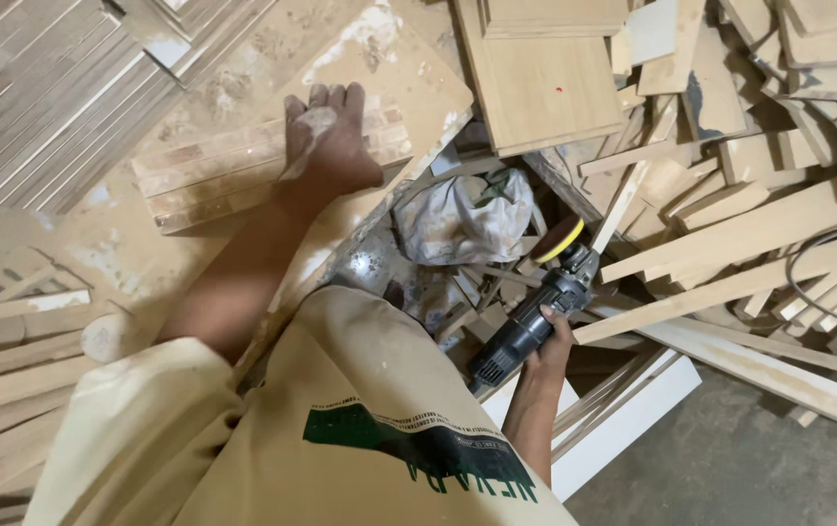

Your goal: The person uses an angle grinder with a sanding disc to smooth the edges and surfaces of small wooden planks and a larger wooden board. They hold the wood with one hand and operate the tool with the other, moving it along the edges and faces of the pieces.

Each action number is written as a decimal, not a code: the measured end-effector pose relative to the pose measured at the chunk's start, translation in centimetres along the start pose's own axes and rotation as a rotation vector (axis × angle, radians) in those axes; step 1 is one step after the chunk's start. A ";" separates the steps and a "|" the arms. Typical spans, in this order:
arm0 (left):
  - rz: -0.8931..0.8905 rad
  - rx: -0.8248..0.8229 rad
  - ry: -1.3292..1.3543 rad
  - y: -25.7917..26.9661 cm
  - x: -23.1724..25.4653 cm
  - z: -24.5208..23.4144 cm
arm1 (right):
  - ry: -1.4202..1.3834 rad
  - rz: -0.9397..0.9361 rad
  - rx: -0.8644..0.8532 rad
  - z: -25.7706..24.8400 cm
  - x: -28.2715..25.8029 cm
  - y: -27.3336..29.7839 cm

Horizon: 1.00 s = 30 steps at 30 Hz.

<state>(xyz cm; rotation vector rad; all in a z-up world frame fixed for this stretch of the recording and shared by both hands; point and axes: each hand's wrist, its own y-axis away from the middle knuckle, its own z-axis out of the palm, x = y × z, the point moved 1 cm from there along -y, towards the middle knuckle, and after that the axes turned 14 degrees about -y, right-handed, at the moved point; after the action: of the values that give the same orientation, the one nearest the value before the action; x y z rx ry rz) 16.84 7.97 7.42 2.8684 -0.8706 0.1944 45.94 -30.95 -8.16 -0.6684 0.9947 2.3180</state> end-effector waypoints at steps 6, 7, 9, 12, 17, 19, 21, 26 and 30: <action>-0.011 0.021 0.069 1.6 -0.4 -0.1 | 0.051 0.001 -0.004 1.5 -0.6 -0.7; -0.038 -0.055 -0.007 2.4 -1.1 -0.5 | 0.140 0.030 0.026 2.0 -0.9 -0.6; -0.080 -0.127 -0.073 4.9 -3.8 0.6 | 0.245 0.062 0.045 2.7 -2.1 -1.5; -0.017 0.500 -0.097 9.8 -9.1 3.0 | 0.377 -0.013 -0.197 4.8 -4.3 -2.7; -0.039 0.542 -0.126 13.2 -10.9 3.8 | 1.167 0.059 -0.270 23.8 -9.1 4.5; -0.055 0.493 -0.101 13.4 -10.5 2.9 | 1.415 -0.020 -0.218 25.1 -10.4 2.3; -0.078 0.456 -0.073 12.8 -10.0 2.2 | 1.666 -0.113 -0.170 28.0 -11.3 1.1; -0.212 0.033 -0.254 11.1 -9.2 2.6 | 2.150 -0.103 -0.308 35.0 -10.8 2.2; -0.213 -0.078 -0.093 10.5 -8.6 2.0 | 2.254 -0.142 -0.384 37.6 -10.5 3.1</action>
<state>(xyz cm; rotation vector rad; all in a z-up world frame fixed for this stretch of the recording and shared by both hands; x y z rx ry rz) 4.09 3.65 5.04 2.8885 -0.5659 0.0036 43.11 -7.03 22.69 -3.3957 0.8852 0.6318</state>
